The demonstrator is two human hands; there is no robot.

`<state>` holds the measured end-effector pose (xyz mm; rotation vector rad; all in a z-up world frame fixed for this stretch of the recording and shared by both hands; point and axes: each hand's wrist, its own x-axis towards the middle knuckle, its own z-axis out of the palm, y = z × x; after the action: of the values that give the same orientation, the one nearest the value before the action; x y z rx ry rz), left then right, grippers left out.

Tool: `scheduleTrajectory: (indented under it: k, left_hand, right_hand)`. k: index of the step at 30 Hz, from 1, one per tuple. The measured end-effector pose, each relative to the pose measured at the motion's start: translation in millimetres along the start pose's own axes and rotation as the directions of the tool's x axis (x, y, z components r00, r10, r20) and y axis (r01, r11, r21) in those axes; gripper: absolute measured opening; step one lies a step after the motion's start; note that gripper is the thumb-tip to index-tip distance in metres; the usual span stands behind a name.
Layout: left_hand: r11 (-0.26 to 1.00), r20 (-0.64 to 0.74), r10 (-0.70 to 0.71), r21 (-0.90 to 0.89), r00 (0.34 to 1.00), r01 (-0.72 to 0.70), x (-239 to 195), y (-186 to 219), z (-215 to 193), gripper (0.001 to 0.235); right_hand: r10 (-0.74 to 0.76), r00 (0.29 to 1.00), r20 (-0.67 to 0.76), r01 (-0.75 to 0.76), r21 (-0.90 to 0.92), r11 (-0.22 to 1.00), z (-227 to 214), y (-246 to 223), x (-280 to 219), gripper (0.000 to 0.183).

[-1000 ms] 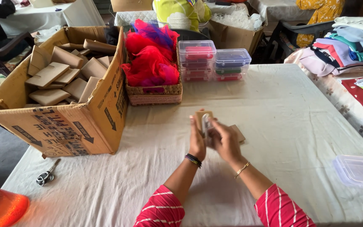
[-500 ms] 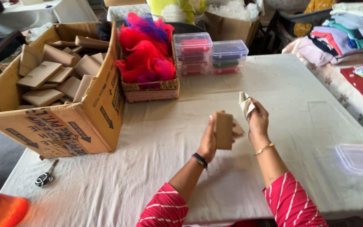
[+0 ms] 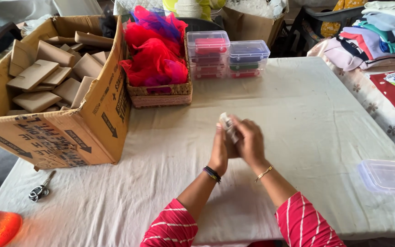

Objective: The person wraps rectangular cardboard pieces with red net fabric, folding the fabric around each piece by hand. They take cardboard pieces from a box, wrap them one at a time, and place the wrapped pieces into a clear plastic container.

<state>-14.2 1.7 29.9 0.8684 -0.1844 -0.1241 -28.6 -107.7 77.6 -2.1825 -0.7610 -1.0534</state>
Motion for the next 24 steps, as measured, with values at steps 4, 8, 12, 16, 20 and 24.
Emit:
scheduleTrajectory:
  k: [4,8,12,16,20,24]
  left_hand:
    - [0.979,0.052,0.1,0.174,0.994,-0.107,-6,9,7,0.071]
    - [0.985,-0.034,0.169,0.05,0.985,-0.167,-1,41,1,0.064]
    - [0.986,-0.094,0.12,-0.106,0.988,-0.13,3,38,-5,0.061]
    - [0.996,0.032,0.083,0.027,0.996,-0.084,1,-3,-4,0.066]
    - [0.965,0.124,0.103,0.226,0.987,-0.129,-8,-22,2,0.076]
    - [0.973,0.091,0.105,0.197,0.99,-0.122,1,4,-5,0.08]
  right_hand:
    - [0.382,0.924,-0.024,-0.382,0.003,0.924,-4,15,-2,0.044]
    - [0.205,0.979,-0.001,-0.205,0.016,0.979,5,-8,-6,0.049]
    - [0.1,0.983,0.157,-0.128,0.182,0.975,5,-33,-2,0.047]
    - [0.083,0.995,0.06,-0.084,0.025,0.996,1,-13,-2,0.047]
    - [0.445,0.895,-0.031,-0.441,0.084,0.894,-4,9,-1,0.036]
    - [0.341,0.937,-0.076,-0.334,0.099,0.937,5,2,-8,0.043]
